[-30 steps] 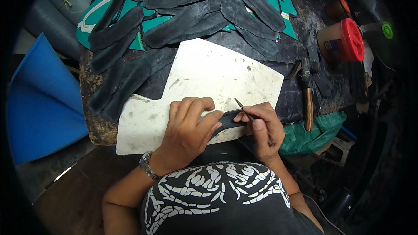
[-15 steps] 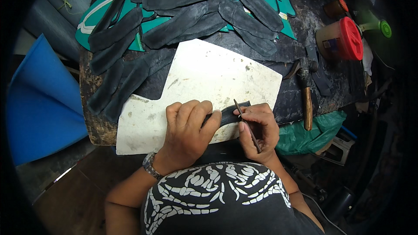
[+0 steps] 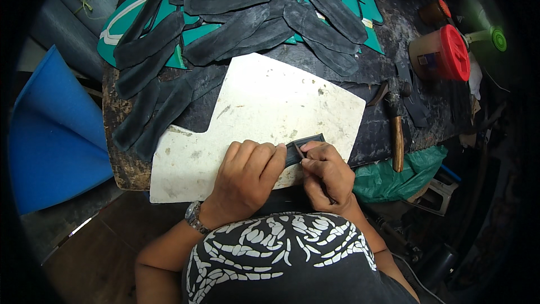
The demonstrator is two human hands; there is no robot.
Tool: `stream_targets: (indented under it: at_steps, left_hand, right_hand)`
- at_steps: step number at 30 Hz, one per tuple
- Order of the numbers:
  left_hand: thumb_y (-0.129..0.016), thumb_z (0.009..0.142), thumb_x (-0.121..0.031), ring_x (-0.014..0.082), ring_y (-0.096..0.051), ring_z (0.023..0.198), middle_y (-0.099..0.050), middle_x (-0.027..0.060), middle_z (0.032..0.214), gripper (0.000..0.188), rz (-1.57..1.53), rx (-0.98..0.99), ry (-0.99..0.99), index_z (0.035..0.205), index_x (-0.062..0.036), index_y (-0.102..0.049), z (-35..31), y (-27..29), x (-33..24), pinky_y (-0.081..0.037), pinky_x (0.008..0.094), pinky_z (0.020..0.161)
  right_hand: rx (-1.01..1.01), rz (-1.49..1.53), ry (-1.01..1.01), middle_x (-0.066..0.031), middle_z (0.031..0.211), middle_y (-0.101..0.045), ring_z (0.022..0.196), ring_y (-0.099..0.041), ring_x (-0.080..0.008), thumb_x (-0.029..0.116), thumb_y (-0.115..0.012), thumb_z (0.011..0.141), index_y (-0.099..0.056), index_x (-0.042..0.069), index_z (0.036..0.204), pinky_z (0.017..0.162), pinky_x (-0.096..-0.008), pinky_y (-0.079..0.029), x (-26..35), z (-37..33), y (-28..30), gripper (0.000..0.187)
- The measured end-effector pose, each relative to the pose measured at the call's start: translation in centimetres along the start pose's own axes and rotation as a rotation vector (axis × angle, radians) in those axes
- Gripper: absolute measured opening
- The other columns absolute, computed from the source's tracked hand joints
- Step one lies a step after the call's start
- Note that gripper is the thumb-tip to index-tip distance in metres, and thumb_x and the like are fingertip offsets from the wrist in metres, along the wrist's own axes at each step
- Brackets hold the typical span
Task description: The person repeatedly hammers black rubber pieces on a white board to shape them, then inspects and trims edges with scissors. The shaped pieces are placed on a pile of similar parts on the table.
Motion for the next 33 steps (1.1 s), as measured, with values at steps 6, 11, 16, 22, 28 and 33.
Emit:
stream_targets:
  at_steps: [6,11,16,22,28,33]
  left_hand:
    - [-0.061,0.088,-0.006,0.0227,-0.057,0.082,-0.059,0.0106,0.096,0.03,-0.033,-0.001,0.008,0.114,0.0072,-0.064,0.0,0.0,0.2,-0.045,0.0352,0.069]
    - [-0.061,0.088,-0.006,0.0228,-0.057,0.083,-0.059,0.0105,0.097,0.03,-0.045,-0.005,0.01,0.115,0.0072,-0.064,0.0,0.1,0.3,-0.045,0.0351,0.07]
    - [-0.06,0.088,-0.006,0.0227,-0.057,0.083,-0.059,0.0102,0.097,0.03,-0.053,-0.006,0.02,0.115,0.0069,-0.064,-0.1,0.1,0.4,-0.045,0.0349,0.07]
    - [-0.061,0.089,-0.005,0.0219,-0.056,0.082,-0.058,0.0097,0.096,0.028,-0.045,-0.01,0.019,0.114,0.0069,-0.064,-0.1,0.0,0.4,-0.045,0.0343,0.069]
    - [-0.061,0.089,-0.005,0.0214,-0.056,0.082,-0.057,0.0096,0.096,0.028,-0.042,-0.018,0.016,0.114,0.007,-0.065,-0.1,-0.1,0.5,-0.045,0.0339,0.068]
    - [-0.062,0.089,-0.005,0.0212,-0.056,0.082,-0.057,0.0094,0.097,0.028,-0.057,-0.018,0.032,0.114,0.007,-0.064,-0.2,-0.2,0.6,-0.045,0.034,0.068]
  right_hand:
    - [0.04,-0.016,0.015,-0.0181,0.086,-0.057,0.078,-0.062,-0.0347,-0.014,-0.069,0.07,-0.063,-0.008,0.093,0.081,-0.0438,-0.056,0.1,0.2,-0.4,0.024]
    - [0.084,-0.077,0.072,-0.0183,0.086,-0.057,0.077,-0.061,-0.0346,-0.014,-0.07,0.069,-0.062,-0.008,0.092,0.082,-0.045,-0.056,0.6,0.3,-0.9,0.025]
    - [0.048,-0.02,0.064,-0.0183,0.085,-0.057,0.076,-0.061,-0.0333,-0.014,-0.071,0.069,-0.062,-0.009,0.091,0.082,-0.0471,-0.056,0.5,0.2,-0.7,0.025]
    - [0.068,-0.043,0.08,-0.0177,0.086,-0.057,0.075,-0.061,-0.0318,-0.012,-0.072,0.07,-0.063,-0.009,0.093,0.084,-0.048,-0.055,0.6,0.2,-0.9,0.025]
    - [0.108,-0.073,0.09,-0.0174,0.088,-0.057,0.077,-0.061,-0.0315,-0.01,-0.073,0.072,-0.063,-0.008,0.093,0.087,-0.0479,-0.055,0.8,0.3,-1.2,0.023]
    - [0.127,-0.124,0.113,-0.0169,0.088,-0.058,0.079,-0.061,-0.0309,-0.008,-0.073,0.071,-0.064,-0.008,0.091,0.089,-0.0477,-0.054,1.0,0.3,-1.5,0.022]
Point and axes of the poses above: each hand's wrist, its own z-axis towards the middle knuckle, its own y-axis out of the back of the hand, x = y × z, the point moved 10 cm from there along z, towards the middle knuckle
